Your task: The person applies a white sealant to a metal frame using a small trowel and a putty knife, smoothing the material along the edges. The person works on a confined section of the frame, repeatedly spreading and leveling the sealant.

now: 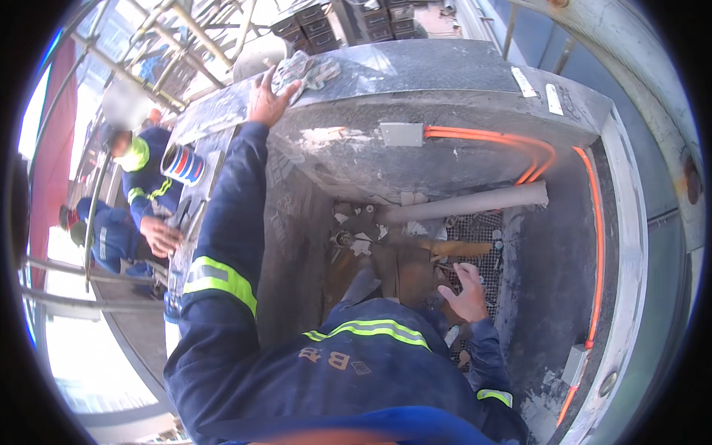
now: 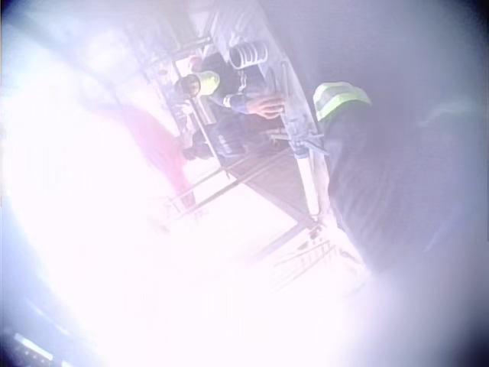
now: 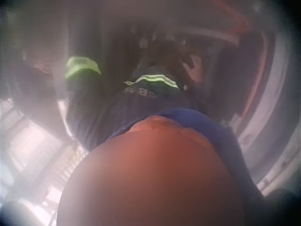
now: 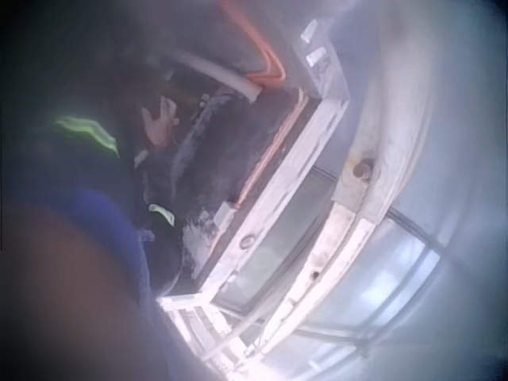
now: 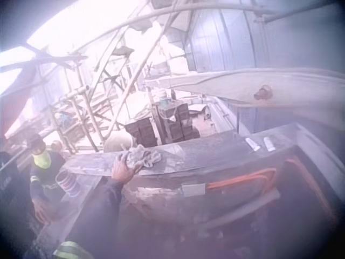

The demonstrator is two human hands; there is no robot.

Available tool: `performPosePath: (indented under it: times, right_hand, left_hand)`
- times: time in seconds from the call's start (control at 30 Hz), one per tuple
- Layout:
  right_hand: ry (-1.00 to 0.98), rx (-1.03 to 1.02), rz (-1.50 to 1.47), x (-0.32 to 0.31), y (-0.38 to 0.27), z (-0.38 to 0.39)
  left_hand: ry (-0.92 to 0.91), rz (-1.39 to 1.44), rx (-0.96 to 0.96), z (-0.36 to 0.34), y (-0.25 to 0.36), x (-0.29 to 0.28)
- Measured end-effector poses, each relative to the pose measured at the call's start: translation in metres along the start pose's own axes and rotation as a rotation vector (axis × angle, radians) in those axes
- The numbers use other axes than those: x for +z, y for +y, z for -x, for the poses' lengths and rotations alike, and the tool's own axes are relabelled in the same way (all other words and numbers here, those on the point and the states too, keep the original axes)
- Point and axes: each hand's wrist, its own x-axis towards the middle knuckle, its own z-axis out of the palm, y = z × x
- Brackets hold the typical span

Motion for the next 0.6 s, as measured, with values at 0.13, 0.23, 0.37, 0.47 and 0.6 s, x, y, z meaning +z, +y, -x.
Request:
performPosePath:
  times: [0.13,0.23,0.37,0.47,0.6]
  right_hand:
    - [0.349,0.023,-0.900,0.002,0.011,-0.011]
    - [0.654,-0.276,-1.845,-0.033,-0.113,-0.076]
    - [0.672,-0.640,-1.986,-0.058,-0.160,-0.129]
    - [0.527,-0.678,-1.976,-0.062,-0.203,-0.172]
    - [0.550,-0.665,-1.794,-0.039,-0.256,-0.245]
  left_hand:
    - [-0.177,-0.180,0.133,-0.118,-0.003,0.073]
    - [-0.327,0.084,0.129,-0.135,-0.060,0.123]
    - [-0.157,0.588,0.295,-0.107,-0.051,0.159]
    - [-0.349,1.351,0.040,0.000,0.045,0.099]
    - [-0.480,1.615,0.072,0.116,0.129,0.055]
